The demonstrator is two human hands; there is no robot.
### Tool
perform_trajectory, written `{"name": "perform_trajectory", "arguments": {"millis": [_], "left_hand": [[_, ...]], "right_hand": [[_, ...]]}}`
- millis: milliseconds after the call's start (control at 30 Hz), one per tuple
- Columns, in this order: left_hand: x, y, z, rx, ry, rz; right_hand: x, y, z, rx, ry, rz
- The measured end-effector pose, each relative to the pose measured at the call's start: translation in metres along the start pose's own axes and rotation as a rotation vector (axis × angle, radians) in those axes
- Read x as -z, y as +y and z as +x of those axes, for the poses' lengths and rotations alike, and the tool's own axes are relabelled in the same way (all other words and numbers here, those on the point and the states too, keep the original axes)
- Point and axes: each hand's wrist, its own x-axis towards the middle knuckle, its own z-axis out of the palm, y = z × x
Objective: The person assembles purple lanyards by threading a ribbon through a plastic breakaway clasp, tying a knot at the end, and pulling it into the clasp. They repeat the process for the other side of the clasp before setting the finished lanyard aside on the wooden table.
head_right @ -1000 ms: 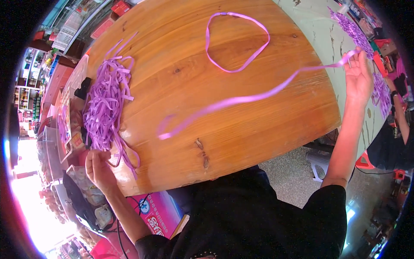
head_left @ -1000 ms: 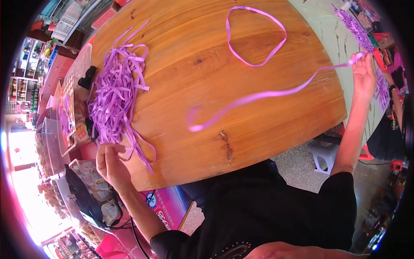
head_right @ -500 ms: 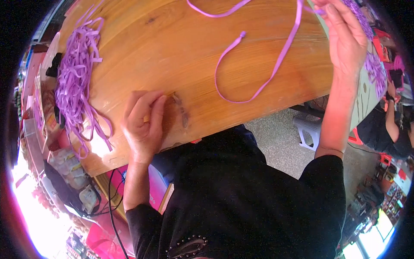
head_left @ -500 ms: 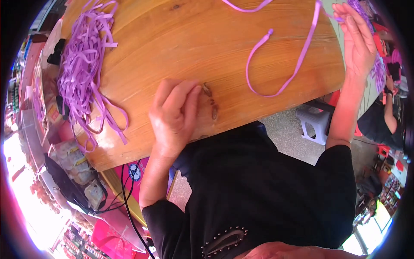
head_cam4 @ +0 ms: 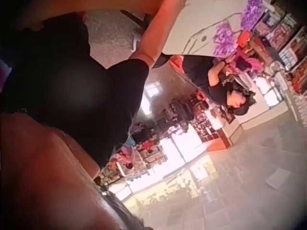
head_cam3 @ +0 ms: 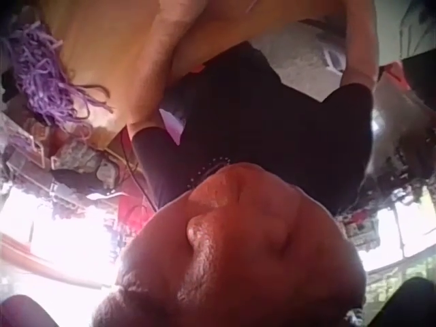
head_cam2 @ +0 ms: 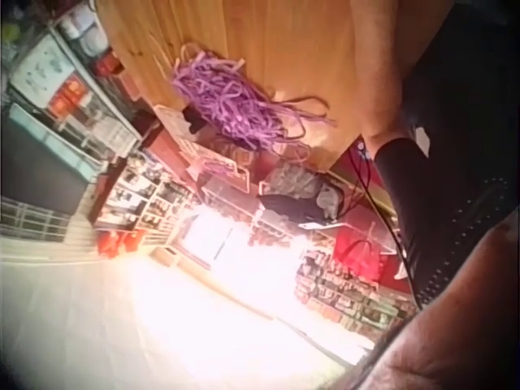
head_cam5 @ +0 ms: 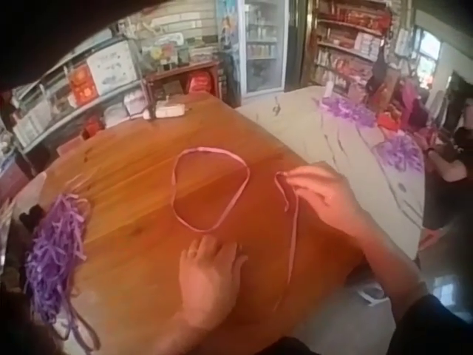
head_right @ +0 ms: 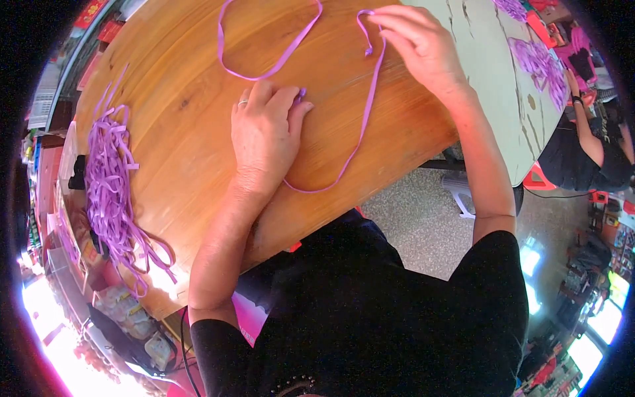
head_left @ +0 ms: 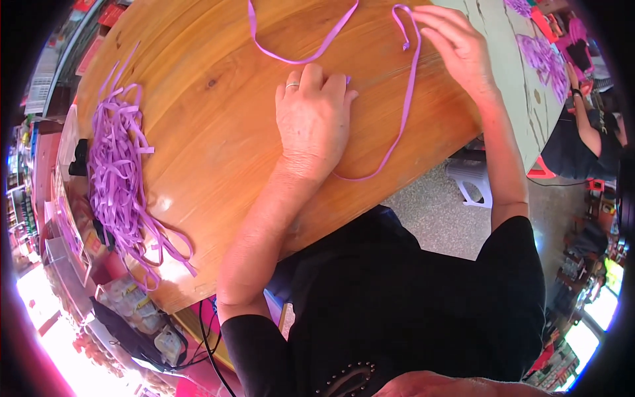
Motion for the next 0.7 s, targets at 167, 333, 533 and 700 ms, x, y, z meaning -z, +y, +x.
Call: {"name": "perform_trajectory", "arguments": {"millis": [167,333,533,700], "left_hand": [[0.002,-0.008,0.003,0.019,0.082,-0.119],[0.031,-0.001,-0.004,0.613,0.068,-1.014],[0.065,-0.011,-0.012,0.922,-0.015,-1.563],[0.067,-0.010,-0.016,0.959,0.037,-1.641]], "right_hand": [[-0.012,-0.004,0.007,0.240,-0.164,-0.286],[-0.015,0.008,0.006,0.097,-0.206,-0.004],[-0.015,0.022,-0.001,0.153,-0.226,-0.004],[-0.014,-0.001,0.010,0.175,-0.153,-0.012]]}}
